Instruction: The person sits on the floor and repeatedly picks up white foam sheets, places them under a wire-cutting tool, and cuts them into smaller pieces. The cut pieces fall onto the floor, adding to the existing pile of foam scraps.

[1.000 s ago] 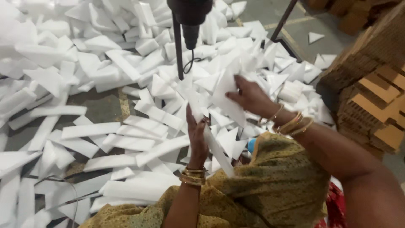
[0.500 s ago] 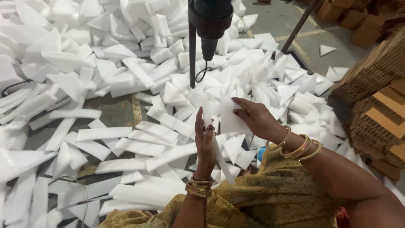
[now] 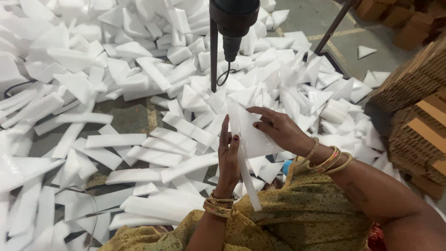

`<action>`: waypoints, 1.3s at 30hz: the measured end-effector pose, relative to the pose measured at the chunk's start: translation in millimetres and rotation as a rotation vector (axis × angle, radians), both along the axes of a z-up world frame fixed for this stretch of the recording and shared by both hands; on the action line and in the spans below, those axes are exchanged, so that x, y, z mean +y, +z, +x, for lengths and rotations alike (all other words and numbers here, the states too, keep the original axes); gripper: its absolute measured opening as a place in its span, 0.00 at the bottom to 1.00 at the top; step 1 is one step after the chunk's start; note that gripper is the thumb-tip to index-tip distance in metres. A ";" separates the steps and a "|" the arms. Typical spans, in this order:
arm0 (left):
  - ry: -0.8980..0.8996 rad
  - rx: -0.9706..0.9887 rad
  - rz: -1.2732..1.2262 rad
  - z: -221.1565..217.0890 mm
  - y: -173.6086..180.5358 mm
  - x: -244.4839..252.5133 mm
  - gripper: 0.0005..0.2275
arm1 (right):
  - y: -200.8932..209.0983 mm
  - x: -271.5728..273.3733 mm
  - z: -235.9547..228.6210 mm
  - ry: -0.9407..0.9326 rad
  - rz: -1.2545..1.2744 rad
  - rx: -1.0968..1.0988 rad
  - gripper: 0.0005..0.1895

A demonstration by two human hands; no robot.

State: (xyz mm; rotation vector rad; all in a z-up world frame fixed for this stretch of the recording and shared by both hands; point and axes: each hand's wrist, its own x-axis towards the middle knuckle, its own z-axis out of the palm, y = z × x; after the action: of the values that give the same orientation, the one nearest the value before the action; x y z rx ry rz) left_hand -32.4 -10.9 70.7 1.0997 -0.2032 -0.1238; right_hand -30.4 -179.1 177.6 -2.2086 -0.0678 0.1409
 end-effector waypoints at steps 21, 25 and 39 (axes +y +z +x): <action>-0.096 0.044 -0.213 56.8 -5.7 -20.2 0.26 | -21.3 -22.0 74.6 -0.063 0.357 0.153 0.23; -0.209 0.322 -0.446 132.2 19.2 -29.7 0.23 | -21.9 -26.4 137.9 -0.025 0.548 0.036 0.21; -0.155 0.326 -0.176 101.7 21.7 -9.5 0.23 | -8.4 -13.2 118.8 -0.123 0.583 0.090 0.22</action>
State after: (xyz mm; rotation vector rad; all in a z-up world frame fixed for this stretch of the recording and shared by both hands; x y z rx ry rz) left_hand 69.2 -20.3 92.4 0.8737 -0.0053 -0.4133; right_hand 88.4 -192.3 169.1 -1.6177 0.0701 0.1322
